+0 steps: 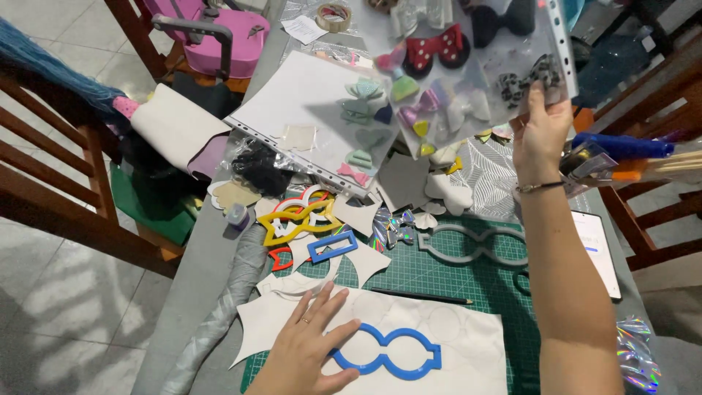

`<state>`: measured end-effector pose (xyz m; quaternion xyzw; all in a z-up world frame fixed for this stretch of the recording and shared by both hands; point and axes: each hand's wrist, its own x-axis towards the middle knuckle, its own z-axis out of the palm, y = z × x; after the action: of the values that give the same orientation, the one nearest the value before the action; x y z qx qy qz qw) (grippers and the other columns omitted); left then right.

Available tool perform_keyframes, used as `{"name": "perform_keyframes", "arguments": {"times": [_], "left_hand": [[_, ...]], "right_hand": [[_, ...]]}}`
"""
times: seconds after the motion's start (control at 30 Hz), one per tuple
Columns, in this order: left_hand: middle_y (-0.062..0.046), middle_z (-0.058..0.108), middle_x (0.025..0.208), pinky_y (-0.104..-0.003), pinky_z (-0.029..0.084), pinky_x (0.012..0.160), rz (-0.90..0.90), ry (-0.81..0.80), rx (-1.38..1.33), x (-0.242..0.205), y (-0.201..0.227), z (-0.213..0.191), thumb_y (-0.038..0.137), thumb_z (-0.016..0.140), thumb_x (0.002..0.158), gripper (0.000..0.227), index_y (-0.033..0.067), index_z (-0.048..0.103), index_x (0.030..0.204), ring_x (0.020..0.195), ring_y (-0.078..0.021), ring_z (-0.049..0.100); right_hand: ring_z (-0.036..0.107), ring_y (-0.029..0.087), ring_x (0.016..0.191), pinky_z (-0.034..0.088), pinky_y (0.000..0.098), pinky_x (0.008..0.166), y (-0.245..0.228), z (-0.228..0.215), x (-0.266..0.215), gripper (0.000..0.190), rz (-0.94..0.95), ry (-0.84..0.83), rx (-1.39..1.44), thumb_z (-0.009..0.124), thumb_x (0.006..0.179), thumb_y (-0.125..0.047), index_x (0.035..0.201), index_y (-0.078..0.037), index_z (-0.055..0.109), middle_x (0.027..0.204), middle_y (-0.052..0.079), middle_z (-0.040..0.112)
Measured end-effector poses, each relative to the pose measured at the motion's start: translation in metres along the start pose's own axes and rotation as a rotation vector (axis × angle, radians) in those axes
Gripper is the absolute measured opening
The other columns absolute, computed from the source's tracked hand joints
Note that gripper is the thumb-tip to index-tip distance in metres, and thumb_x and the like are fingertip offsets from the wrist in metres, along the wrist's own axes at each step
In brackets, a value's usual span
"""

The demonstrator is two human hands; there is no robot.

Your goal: Tracing bow-shaped patterns onto a white sheet using a stencil and a marker

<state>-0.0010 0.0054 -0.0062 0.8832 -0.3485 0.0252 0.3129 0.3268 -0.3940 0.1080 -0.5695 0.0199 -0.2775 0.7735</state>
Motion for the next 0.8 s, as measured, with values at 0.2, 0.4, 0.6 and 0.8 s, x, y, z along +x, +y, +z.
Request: {"name": "perform_keyframes", "arguments": {"times": [0.2,0.4,0.6,0.8], "left_hand": [[-0.020,0.031,0.162,-0.058,0.015,0.118,-0.037,-0.021,-0.019,0.004,0.014,-0.016,0.049,0.078,0.085,0.062,0.0161,0.063,0.135,0.152,-0.0425,0.017],[-0.017,0.030,0.163,-0.058,0.011,0.118,-0.096,-0.083,-0.062,0.007,0.016,-0.020,0.049,0.075,0.086,0.061,0.0184,0.064,0.137,0.152,-0.0395,0.017],[-0.019,0.036,0.160,-0.059,0.013,0.119,-0.066,-0.057,-0.020,0.005,0.015,-0.018,0.050,0.074,0.085,0.062,0.0174,0.063,0.137,0.151,-0.0410,0.021],[-0.019,0.036,0.160,-0.059,0.018,0.118,-0.022,0.025,0.007,0.003,0.015,-0.015,0.048,0.079,0.083,0.062,0.0168,0.064,0.134,0.151,-0.0417,0.024]], "right_hand": [[0.055,-0.003,0.063,0.046,0.0169,0.050,-0.004,-0.011,-0.045,0.007,0.062,-0.128,-0.049,0.065,0.109,-0.019,0.112,-0.023,0.059,0.080,-0.013,0.059],[0.061,0.004,0.064,0.050,0.0157,0.052,-0.033,-0.011,-0.082,0.021,0.126,-0.297,-0.016,0.069,0.104,-0.019,0.122,-0.015,0.058,0.087,-0.005,0.066],[0.071,0.015,0.113,0.064,0.0253,0.098,-0.058,-0.019,-0.103,0.034,0.200,-0.446,0.034,0.066,0.102,-0.015,0.134,-0.008,0.058,0.126,0.008,0.070],[0.066,0.006,0.118,0.056,0.0186,0.108,-0.047,-0.048,-0.095,0.029,0.158,-0.431,-0.135,0.062,0.105,-0.011,0.134,-0.010,0.059,0.128,0.001,0.068]]}}
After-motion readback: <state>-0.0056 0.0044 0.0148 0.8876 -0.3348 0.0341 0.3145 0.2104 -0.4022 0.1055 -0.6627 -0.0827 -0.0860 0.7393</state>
